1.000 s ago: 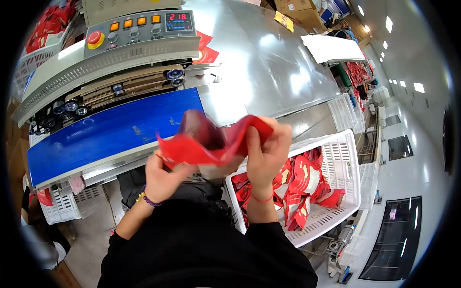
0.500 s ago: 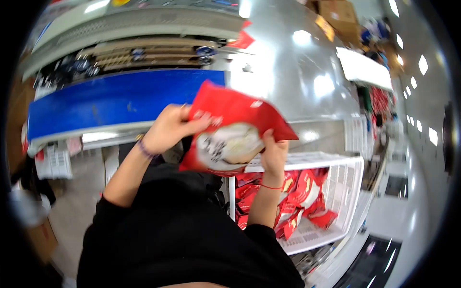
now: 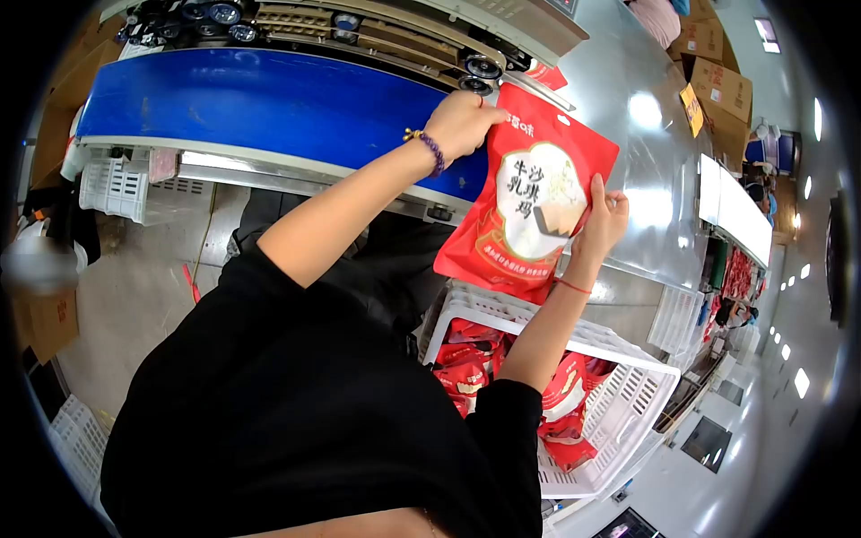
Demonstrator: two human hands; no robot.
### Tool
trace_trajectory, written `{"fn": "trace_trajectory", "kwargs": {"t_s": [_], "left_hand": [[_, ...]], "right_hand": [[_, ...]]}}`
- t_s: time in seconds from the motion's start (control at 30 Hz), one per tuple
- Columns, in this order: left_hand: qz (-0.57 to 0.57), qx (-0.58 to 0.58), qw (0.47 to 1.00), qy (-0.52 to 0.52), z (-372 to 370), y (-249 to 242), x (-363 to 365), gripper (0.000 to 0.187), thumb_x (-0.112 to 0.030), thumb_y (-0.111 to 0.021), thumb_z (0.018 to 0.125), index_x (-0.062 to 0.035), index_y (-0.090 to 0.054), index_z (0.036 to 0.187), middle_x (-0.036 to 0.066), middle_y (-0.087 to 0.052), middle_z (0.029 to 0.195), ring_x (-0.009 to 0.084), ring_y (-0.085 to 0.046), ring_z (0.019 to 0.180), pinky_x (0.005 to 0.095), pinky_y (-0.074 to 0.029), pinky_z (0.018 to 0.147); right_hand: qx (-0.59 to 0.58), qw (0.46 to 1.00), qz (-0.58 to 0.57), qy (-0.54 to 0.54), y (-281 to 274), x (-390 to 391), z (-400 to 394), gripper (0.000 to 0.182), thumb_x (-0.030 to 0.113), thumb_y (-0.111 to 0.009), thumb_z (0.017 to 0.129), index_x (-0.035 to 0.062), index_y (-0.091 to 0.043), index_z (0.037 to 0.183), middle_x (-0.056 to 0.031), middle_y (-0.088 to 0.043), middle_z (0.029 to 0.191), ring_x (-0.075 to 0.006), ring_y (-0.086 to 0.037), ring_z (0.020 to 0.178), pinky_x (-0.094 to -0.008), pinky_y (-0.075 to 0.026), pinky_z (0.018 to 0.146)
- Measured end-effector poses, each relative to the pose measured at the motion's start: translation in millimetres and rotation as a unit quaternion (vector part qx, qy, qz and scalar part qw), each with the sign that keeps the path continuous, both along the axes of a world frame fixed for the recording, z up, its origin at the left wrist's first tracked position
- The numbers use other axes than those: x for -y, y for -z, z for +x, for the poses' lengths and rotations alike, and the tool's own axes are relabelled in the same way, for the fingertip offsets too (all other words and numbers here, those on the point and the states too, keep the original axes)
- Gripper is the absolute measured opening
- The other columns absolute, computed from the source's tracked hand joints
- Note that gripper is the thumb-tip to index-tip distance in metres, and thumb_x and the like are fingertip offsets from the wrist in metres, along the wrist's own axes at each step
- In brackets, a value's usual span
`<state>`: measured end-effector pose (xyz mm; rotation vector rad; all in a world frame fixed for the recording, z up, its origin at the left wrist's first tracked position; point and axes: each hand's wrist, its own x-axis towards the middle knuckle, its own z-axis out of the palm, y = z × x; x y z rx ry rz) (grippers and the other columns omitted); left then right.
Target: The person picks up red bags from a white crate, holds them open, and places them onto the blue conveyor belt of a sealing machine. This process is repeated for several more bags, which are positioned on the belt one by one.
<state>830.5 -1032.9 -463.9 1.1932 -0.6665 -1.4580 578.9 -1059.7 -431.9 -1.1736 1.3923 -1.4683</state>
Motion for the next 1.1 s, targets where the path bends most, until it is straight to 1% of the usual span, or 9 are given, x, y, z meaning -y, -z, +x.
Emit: {"fn": "trace_trajectory", "kwargs": {"t_s": [0.13, 0.17, 0.43, 0.53, 0.67, 0.7, 0.8, 0.97, 1.1], "left_hand": [[0.005, 0.1, 0.995, -0.019, 32.1, 0.0, 1.6, 0.03, -0.028, -0.065, 0.084, 0.0006, -0.068, 0.074, 0.009, -0.06, 0.055, 0.0153, -0.053, 0.044, 0.031, -0.041, 0.046], [0.022, 0.066, 0.997, -0.032, 40.0, -2.2, -2.2, 0.024, -0.023, -0.066, 0.089, 0.0001, -0.065, 0.085, 0.002, -0.05, 0.055, 0.0079, -0.039, 0.04, 0.0242, -0.026, 0.036], [-0.028, 0.356, 0.934, -0.003, 120.3, 0.4, -39.0, 0.047, -0.044, -0.055, 0.089, 0.0002, -0.071, 0.086, 0.013, -0.068, 0.067, 0.0191, -0.068, 0.061, 0.0335, -0.05, 0.06], [-0.16, 0.613, 0.762, -0.133, 144.3, -8.8, -80.3, 0.036, -0.038, -0.055, 0.094, -0.0064, -0.072, 0.101, 0.005, -0.068, 0.079, 0.0118, -0.064, 0.072, 0.024, -0.049, 0.066], [-0.254, 0.408, 0.853, -0.203, 102.0, -73.0, -138.1, 0.02, -0.018, -0.06, 0.096, -0.0054, -0.074, 0.103, -0.002, -0.061, 0.077, 0.0025, -0.047, 0.062, 0.0184, -0.037, 0.059], [-0.293, 0.333, 0.879, -0.175, 81.8, -86.8, -147.8, 0.019, -0.012, -0.058, 0.096, 0.0001, -0.072, 0.099, -0.002, -0.059, 0.077, 0.0023, -0.042, 0.059, 0.0201, -0.035, 0.056], [-0.391, 0.285, 0.875, 0.032, 49.2, -91.9, -165.2, 0.009, -0.001, -0.063, 0.088, -0.0005, -0.072, 0.09, 0.002, -0.064, 0.076, 0.0053, -0.048, 0.061, 0.0192, -0.036, 0.054], [-0.352, 0.269, 0.865, 0.237, 0.9, -83.8, -168.8, 0.009, 0.001, -0.067, 0.083, -0.0018, -0.072, 0.089, 0.004, -0.055, 0.068, 0.0089, -0.047, 0.053, 0.0237, -0.035, 0.048], [-0.359, 0.274, 0.85, 0.271, -10.8, -75.9, -168.7, 0.008, -0.001, -0.067, 0.084, -0.003, -0.072, 0.089, 0.003, -0.054, 0.068, 0.0085, -0.046, 0.052, 0.0234, -0.035, 0.048]], "right_hand": [[-0.056, 0.998, 0.018, -0.033, 1.4, 9.4, 24.4, 0.028, 0.005, -0.07, 0.088, 0.0075, -0.043, 0.085, -0.0008, -0.059, 0.068, -0.0049, -0.05, 0.062, -0.0205, -0.039, 0.055], [-0.058, 0.997, 0.022, -0.052, 2.7, 9.1, 34.4, 0.027, 0.005, -0.07, 0.087, 0.0076, -0.043, 0.084, 0.0, -0.057, 0.067, -0.004, -0.048, 0.062, -0.0206, -0.037, 0.054], [-0.075, 0.987, 0.081, -0.113, 6.5, 9.7, 91.9, 0.028, 0.017, -0.077, 0.082, 0.0018, -0.054, 0.089, -0.0056, -0.063, 0.081, -0.0074, -0.052, 0.064, -0.0222, -0.039, 0.047], [-0.109, 0.971, 0.09, -0.193, -9.2, -6.2, 99.3, 0.037, 0.018, -0.073, 0.084, -0.0061, -0.055, 0.105, -0.0157, -0.065, 0.101, -0.0182, -0.065, 0.082, -0.0258, -0.054, 0.062], [-0.058, 0.958, 0.088, -0.268, -47.9, -68.3, 49.4, 0.018, 0.012, -0.06, 0.093, -0.0037, -0.063, 0.102, -0.0126, -0.069, 0.093, -0.0186, -0.067, 0.083, -0.0308, -0.053, 0.07], [-0.066, 0.966, 0.089, -0.235, -61.7, -94.4, 39.0, 0.02, 0.014, -0.061, 0.092, -0.0047, -0.067, 0.089, -0.013, -0.07, 0.085, -0.0178, -0.067, 0.079, -0.0308, -0.053, 0.068], [-0.184, 0.923, 0.171, -0.291, -66.5, -158.3, -49.9, 0.026, 0.018, -0.059, 0.096, -0.0005, -0.061, 0.114, -0.009, -0.068, 0.109, -0.0152, -0.063, 0.104, -0.0286, -0.05, 0.091], [-0.27, 0.935, 0.226, -0.037, -32.1, -285.7, -135.0, 0.04, -0.016, -0.048, 0.082, -0.0028, -0.057, 0.119, -0.0097, -0.063, 0.119, -0.0162, -0.058, 0.115, -0.0283, -0.044, 0.101], [-0.474, 0.851, 0.178, 0.14, -2.4, -323.4, -155.6, 0.052, -0.012, -0.052, 0.073, -0.0004, -0.053, 0.123, -0.0154, -0.057, 0.124, -0.0286, -0.053, 0.121, -0.0373, -0.038, 0.106]]}}
